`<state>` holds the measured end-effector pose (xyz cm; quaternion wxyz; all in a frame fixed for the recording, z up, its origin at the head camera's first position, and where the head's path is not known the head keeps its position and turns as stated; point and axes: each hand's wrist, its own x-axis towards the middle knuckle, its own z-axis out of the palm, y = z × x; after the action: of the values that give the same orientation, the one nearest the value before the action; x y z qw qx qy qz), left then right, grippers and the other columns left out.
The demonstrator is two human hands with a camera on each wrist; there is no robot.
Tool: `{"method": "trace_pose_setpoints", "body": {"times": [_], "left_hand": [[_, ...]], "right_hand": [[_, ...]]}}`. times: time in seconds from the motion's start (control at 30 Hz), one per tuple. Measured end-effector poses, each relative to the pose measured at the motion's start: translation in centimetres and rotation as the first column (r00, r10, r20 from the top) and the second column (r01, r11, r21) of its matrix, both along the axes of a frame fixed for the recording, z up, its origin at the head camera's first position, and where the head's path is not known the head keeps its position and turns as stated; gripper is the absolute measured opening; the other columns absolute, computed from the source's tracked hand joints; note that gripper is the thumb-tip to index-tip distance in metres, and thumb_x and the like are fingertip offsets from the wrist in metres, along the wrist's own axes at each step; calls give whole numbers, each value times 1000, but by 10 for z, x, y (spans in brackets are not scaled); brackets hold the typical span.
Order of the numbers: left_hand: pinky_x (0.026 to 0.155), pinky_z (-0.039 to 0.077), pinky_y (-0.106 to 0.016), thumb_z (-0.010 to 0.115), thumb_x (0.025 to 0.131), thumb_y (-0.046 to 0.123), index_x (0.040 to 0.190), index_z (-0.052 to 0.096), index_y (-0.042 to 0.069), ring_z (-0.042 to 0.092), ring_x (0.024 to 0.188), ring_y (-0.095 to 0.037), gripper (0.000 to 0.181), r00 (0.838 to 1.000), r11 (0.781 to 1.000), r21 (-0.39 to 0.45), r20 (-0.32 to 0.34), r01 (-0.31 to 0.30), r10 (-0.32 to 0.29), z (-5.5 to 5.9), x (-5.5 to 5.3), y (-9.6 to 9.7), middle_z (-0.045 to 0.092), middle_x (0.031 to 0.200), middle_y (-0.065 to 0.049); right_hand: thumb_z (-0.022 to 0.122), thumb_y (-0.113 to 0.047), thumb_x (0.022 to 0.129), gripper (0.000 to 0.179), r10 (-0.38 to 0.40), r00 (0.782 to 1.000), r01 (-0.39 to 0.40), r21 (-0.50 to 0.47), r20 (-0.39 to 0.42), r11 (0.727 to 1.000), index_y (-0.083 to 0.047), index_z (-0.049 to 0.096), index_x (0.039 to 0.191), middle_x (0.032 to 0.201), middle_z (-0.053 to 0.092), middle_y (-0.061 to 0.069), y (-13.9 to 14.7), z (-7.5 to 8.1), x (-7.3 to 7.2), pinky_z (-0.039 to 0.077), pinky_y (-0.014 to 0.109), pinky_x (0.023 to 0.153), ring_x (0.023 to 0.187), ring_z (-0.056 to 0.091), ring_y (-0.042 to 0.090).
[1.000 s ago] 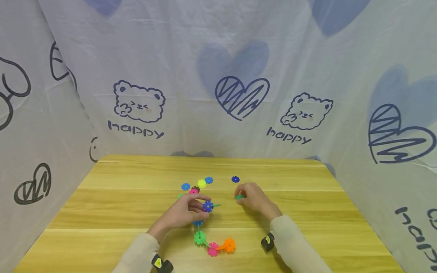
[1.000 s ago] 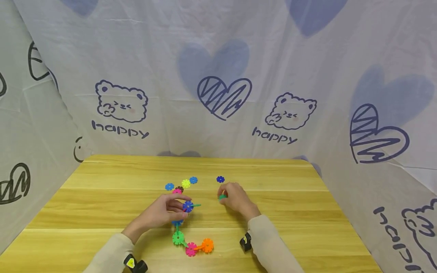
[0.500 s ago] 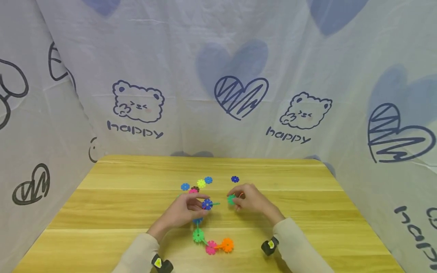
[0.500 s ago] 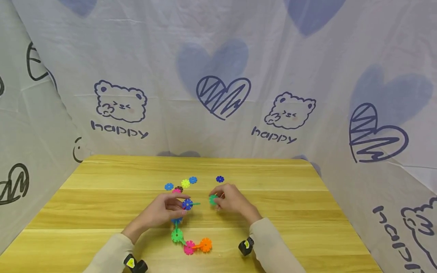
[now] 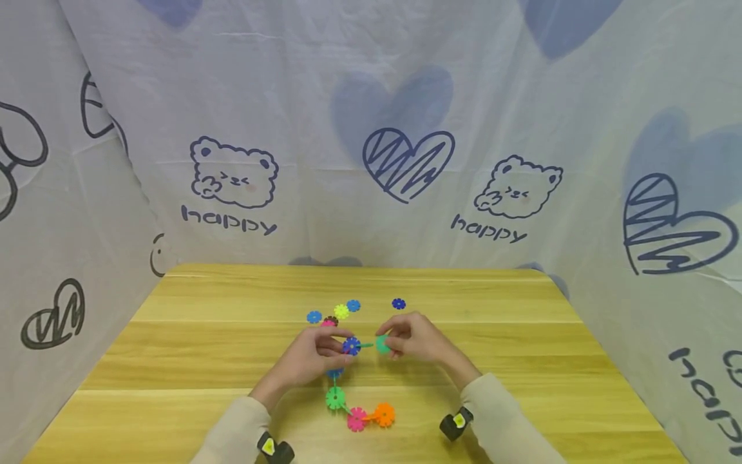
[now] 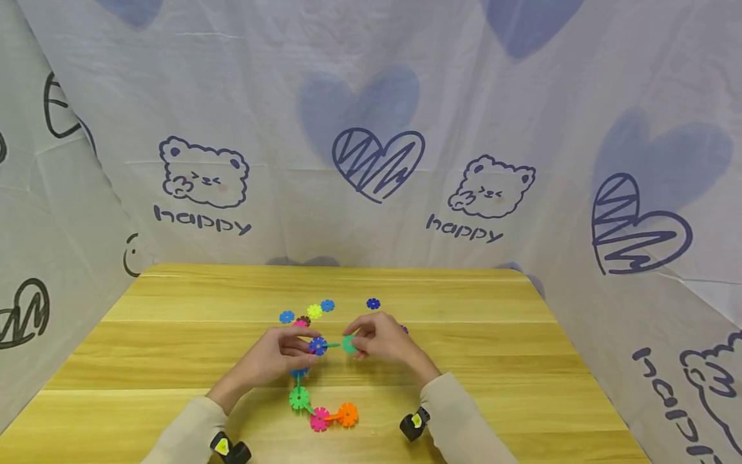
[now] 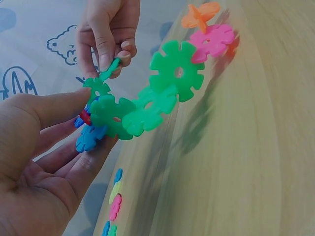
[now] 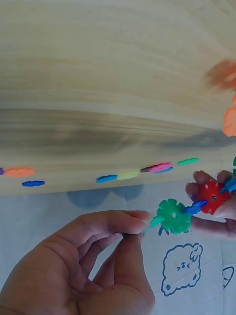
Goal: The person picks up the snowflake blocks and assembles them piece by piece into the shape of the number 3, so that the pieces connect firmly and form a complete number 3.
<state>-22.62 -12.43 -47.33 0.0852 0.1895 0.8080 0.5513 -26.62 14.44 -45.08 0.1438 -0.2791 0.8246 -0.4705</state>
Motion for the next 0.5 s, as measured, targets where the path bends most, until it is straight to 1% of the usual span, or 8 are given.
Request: {"method": "trace_pose_setpoints", "body": {"times": [0.07, 0.2, 0.33, 0.5], "left_hand": [[86, 63, -29, 81, 91, 19, 130, 68, 3, 73, 101, -24, 44, 1000, 1000, 3, 0, 0, 0, 0, 0, 0, 74, 112, -16], [86, 63, -30, 81, 91, 21, 130, 69, 5, 73, 103, -25, 44, 1000, 1000, 3, -2, -1, 1, 0, -1, 1, 74, 114, -16], [86, 63, -32, 80, 91, 22, 130, 70, 7, 73, 102, -23, 42, 1000, 1000, -12, -16, -9, 8, 0, -1, 1, 75, 114, -14], [86, 62, -31, 80, 92, 20, 128, 72, 6, 73, 102, -22, 39, 999, 1000, -18, -38, -13, 13, 1, -1, 3, 75, 115, -14]], "right_hand": [[60, 1, 100, 23, 1, 1000, -1, -3, 1, 1000, 11, 67, 120, 91, 74, 26, -1, 0, 0, 65, 40, 70, 70, 69, 15], [60, 1, 101, 24, -8, 1000, 8, -2, 16, 1000, 11, 67, 121, 92, 74, 26, -3, -1, 1, 65, 42, 72, 69, 69, 12], [61, 0, 101, 23, -38, 999, 38, 7, 31, 999, 9, 69, 121, 90, 74, 23, -6, -3, 2, 65, 42, 73, 69, 69, 11], [63, 2, 99, 20, -73, 997, 73, -4, 36, 997, 7, 71, 116, 85, 74, 18, -8, -3, 4, 65, 39, 70, 66, 69, 11]]}}
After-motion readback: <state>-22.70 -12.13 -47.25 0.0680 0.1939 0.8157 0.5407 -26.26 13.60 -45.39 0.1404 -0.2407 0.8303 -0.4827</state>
